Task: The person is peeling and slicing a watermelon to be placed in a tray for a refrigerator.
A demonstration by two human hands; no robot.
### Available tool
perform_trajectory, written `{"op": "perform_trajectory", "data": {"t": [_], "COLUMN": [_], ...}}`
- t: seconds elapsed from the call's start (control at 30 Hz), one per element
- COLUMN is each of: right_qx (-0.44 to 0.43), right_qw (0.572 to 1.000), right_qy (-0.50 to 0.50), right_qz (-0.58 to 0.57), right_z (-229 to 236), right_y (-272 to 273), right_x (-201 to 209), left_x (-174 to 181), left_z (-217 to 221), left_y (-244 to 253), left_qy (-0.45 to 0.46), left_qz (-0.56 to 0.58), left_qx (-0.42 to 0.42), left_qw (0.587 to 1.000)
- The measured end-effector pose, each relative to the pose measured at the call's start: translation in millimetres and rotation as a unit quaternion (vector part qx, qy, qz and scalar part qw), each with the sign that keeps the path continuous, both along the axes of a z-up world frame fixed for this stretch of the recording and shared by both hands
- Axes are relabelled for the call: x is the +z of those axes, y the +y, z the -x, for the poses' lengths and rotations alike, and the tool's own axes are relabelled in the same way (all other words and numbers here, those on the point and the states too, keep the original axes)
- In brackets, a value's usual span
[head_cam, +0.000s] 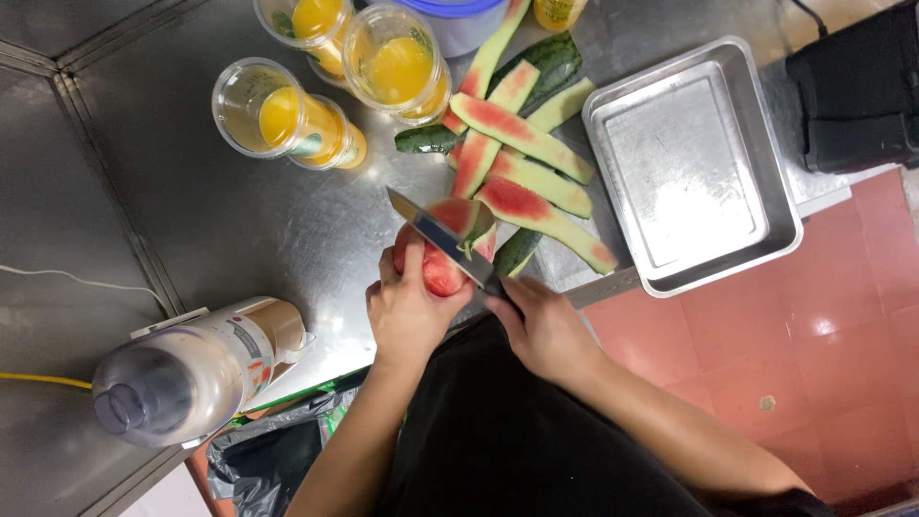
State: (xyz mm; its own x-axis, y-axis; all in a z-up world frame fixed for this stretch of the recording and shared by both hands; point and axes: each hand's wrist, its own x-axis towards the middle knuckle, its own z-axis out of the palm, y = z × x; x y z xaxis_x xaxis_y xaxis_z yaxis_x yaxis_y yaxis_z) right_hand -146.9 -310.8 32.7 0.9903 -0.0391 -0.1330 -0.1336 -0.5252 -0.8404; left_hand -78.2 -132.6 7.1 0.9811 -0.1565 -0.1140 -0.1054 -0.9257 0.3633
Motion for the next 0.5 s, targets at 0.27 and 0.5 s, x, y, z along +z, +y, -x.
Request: {"op": "perform_trajectory", "data": {"t": [0.27,0.5], "right_qx": [-0.013,-0.001], "right_qw": [0.999,0.994], "right_qy": [0.029,0.09], "right_qz": [-0.028,-0.062], "right_z": [-0.3,-19.9], "right_y": [-9.3,-7.3], "right_x": [-23.9,-46.9], "left_x": [-2.7,-3.8], "left_z": [0.3,5.1], "left_y": [6.4,17.7], "left_qy": [-0.055,-0.028], "left_qz": [0.02,0.044], "left_qx": [0.002,0.001], "left_qw": [0.998,0.999]}}
